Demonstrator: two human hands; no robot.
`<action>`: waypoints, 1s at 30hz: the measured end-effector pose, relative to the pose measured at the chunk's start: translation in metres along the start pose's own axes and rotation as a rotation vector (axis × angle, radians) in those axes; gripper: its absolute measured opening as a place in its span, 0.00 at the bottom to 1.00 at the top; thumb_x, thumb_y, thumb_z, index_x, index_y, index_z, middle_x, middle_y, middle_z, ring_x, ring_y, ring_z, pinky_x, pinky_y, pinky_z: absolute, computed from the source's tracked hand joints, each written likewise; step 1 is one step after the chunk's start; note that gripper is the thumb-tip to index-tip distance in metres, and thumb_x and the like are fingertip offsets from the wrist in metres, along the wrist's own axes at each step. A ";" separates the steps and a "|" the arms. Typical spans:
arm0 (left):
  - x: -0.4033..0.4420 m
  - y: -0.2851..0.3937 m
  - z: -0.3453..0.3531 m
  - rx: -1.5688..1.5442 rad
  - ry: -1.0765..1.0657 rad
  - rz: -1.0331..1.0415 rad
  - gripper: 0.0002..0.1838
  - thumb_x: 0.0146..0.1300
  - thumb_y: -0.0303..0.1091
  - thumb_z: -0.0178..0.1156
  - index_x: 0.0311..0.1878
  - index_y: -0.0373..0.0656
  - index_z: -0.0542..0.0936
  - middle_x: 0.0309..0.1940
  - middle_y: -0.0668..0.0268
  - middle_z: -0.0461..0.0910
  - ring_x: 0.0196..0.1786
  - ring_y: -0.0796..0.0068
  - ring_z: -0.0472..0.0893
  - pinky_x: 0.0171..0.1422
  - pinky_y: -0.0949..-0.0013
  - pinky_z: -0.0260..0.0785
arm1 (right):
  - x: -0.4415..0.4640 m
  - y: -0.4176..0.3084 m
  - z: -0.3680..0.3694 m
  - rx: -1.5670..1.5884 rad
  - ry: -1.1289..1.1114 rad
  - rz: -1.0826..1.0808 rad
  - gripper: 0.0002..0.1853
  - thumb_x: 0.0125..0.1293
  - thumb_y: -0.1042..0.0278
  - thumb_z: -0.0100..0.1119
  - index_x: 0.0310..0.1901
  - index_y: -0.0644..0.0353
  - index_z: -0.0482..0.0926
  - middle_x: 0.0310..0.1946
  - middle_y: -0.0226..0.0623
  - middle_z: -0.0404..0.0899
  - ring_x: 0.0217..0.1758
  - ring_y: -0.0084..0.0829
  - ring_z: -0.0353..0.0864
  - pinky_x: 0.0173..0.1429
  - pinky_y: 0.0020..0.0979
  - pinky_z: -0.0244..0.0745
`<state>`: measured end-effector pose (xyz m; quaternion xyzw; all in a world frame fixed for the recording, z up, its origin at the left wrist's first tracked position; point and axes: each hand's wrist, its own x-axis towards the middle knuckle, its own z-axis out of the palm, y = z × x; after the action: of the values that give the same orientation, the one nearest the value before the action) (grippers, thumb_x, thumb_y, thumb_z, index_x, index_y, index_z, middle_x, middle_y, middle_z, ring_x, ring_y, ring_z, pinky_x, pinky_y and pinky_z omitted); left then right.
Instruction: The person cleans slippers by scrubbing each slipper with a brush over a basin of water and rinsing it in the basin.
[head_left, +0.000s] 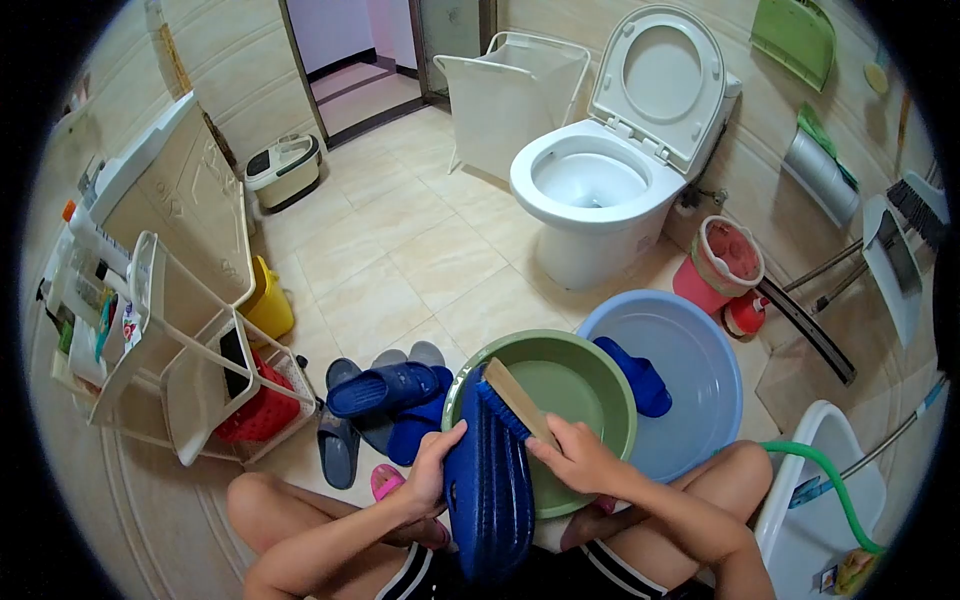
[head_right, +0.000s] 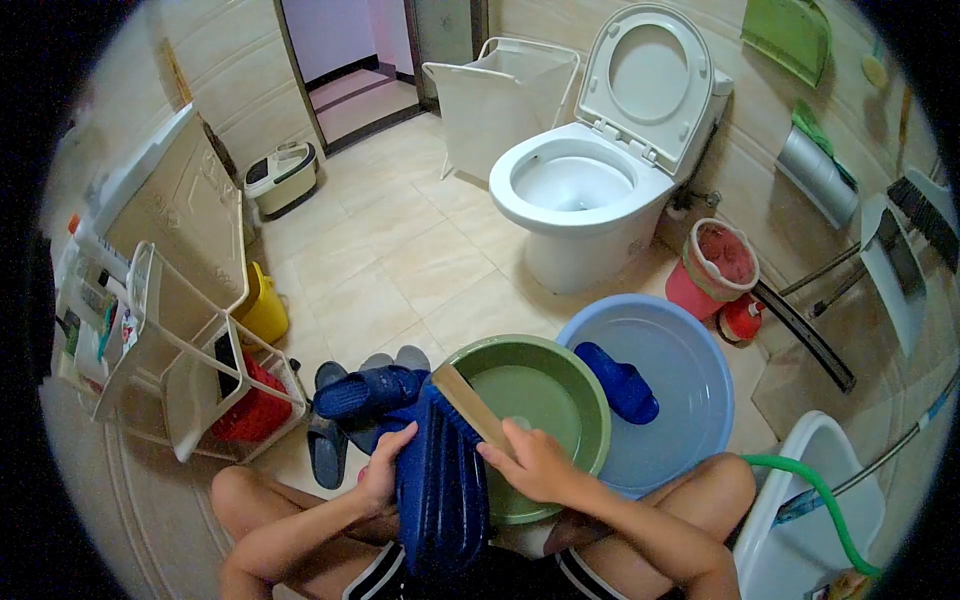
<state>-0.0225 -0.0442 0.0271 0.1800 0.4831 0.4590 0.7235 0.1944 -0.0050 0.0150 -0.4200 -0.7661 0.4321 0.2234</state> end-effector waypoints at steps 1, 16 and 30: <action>0.000 0.001 -0.001 -0.003 0.000 0.001 0.21 0.66 0.46 0.51 0.39 0.34 0.80 0.32 0.61 0.82 0.31 0.75 0.81 0.38 0.75 0.73 | 0.000 -0.001 0.000 0.038 -0.032 0.025 0.22 0.65 0.48 0.53 0.35 0.64 0.68 0.21 0.56 0.74 0.27 0.56 0.76 0.32 0.47 0.70; 0.000 0.014 -0.005 0.007 -0.004 0.074 0.21 0.66 0.46 0.51 0.42 0.34 0.79 0.32 0.61 0.82 0.30 0.73 0.81 0.38 0.74 0.74 | -0.006 -0.001 0.001 0.071 -0.031 0.008 0.17 0.64 0.58 0.56 0.39 0.66 0.72 0.20 0.45 0.72 0.22 0.36 0.73 0.29 0.35 0.67; 0.000 0.016 -0.001 -0.038 0.035 0.107 0.21 0.66 0.46 0.51 0.38 0.34 0.80 0.30 0.62 0.82 0.28 0.76 0.80 0.34 0.76 0.72 | -0.007 0.002 0.010 0.085 -0.105 -0.040 0.22 0.64 0.49 0.55 0.34 0.65 0.68 0.20 0.55 0.72 0.27 0.56 0.76 0.32 0.45 0.70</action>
<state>-0.0310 -0.0359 0.0377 0.1836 0.4763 0.5093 0.6929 0.1923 -0.0150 0.0080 -0.3713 -0.7662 0.4810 0.2089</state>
